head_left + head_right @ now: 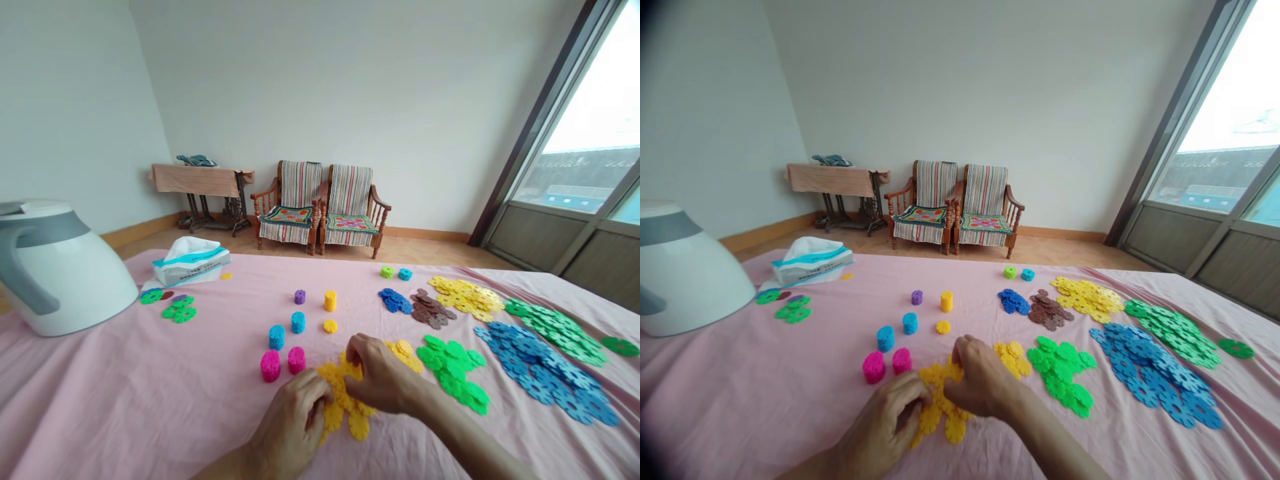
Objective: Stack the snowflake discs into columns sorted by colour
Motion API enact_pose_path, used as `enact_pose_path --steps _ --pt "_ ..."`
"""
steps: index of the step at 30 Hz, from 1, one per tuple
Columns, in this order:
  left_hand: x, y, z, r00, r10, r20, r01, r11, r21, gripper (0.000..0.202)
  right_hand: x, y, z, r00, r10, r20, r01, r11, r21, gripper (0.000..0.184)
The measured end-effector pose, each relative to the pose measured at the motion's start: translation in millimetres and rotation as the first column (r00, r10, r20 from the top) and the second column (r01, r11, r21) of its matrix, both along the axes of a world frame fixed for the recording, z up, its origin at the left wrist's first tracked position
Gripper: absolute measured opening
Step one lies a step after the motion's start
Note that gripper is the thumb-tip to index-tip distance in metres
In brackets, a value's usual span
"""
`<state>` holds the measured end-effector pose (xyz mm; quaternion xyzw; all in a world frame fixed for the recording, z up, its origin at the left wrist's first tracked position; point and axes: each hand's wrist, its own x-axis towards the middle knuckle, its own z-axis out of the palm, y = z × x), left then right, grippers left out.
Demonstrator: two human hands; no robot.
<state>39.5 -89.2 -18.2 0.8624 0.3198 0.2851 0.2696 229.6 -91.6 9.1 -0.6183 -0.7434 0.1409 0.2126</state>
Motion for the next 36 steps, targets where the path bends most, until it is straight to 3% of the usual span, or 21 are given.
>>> enact_pose_path --steps 4,11,27,36 --pt "0.0 0.4 -3.0 1.000 0.000 0.012 0.000 1.000 -0.013 0.028 -0.4 33.1 -3.8 0.993 -0.060 -0.098 0.072 0.989 0.128 0.011" --pt "-2.2 0.4 -1.5 1.000 0.009 -0.018 -0.009 1.000 -0.005 0.030 -8.1 78.9 -29.1 0.979 -0.141 -0.148 0.177 0.948 0.263 0.012" --pt "-3.5 2.3 -4.0 1.000 -0.005 -0.018 0.005 0.999 0.036 0.029 -8.4 81.6 -36.8 0.988 -0.139 -0.070 0.149 0.975 0.166 0.014" --pt "-2.5 1.8 -1.1 0.999 -0.001 -0.033 0.001 1.000 0.002 0.030 15.4 76.3 -21.6 0.993 -0.121 0.001 0.120 0.988 0.094 0.022"
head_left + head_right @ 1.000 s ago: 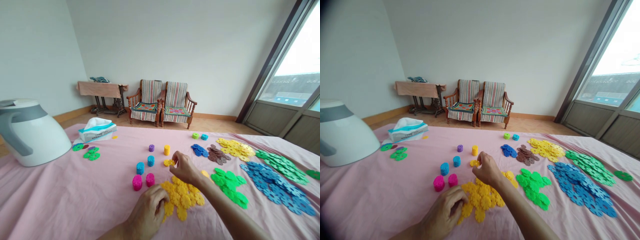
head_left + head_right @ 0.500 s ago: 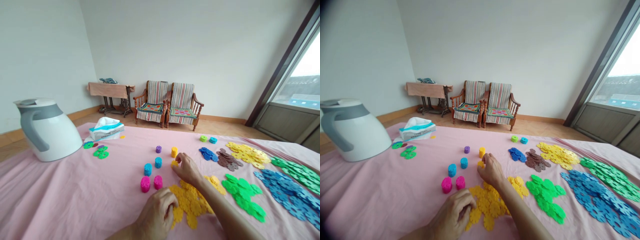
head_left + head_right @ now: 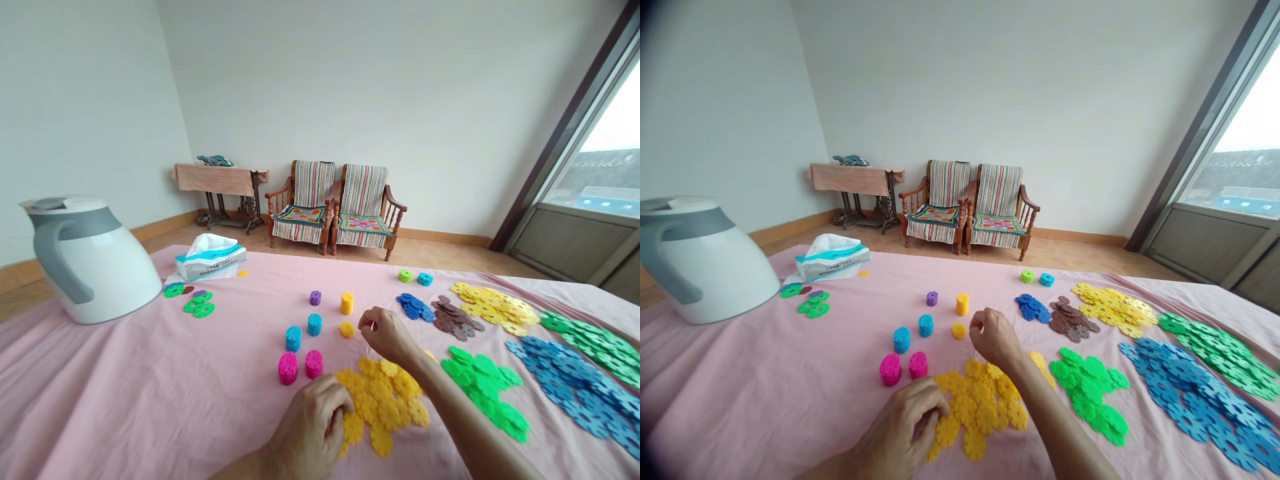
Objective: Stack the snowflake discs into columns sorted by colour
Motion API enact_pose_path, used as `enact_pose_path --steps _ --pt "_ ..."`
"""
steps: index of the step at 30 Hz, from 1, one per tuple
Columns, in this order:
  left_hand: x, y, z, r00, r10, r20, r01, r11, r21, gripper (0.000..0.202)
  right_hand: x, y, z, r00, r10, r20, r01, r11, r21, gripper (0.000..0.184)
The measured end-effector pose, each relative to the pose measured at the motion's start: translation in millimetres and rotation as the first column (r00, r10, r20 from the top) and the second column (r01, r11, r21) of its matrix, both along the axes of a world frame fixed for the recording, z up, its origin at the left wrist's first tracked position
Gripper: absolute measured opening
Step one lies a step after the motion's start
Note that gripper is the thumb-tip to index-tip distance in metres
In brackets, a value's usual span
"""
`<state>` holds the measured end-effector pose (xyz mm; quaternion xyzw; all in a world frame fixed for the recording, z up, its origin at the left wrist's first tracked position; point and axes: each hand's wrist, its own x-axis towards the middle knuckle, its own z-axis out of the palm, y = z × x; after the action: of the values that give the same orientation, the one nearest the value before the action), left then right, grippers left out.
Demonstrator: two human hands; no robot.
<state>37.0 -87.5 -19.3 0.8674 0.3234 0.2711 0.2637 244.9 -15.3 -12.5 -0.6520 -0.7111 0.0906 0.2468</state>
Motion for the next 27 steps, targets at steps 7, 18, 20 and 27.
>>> enact_pose_path --steps 7,18,20,27 --pt "0.6 0.7 -0.1 1.000 0.006 -0.001 -0.006 1.000 0.007 0.028 4.5 -3.3 -0.5 0.996 0.091 -0.017 -0.091 0.995 -0.047 0.034" --pt "-0.3 0.6 -4.1 1.000 0.008 0.018 -0.008 1.000 0.022 0.029 2.3 -1.2 -4.8 0.991 0.108 -0.074 -0.111 0.993 -0.030 0.033" --pt "0.0 0.6 -2.8 1.000 0.002 0.010 -0.003 1.000 0.028 0.028 1.3 -1.8 -4.1 0.993 0.087 -0.076 -0.086 0.996 0.007 0.031" --pt "0.3 0.4 -1.4 1.000 0.001 0.018 -0.002 1.000 0.030 0.028 -10.8 -7.1 1.0 0.921 0.389 0.002 -0.387 0.916 0.102 0.055"
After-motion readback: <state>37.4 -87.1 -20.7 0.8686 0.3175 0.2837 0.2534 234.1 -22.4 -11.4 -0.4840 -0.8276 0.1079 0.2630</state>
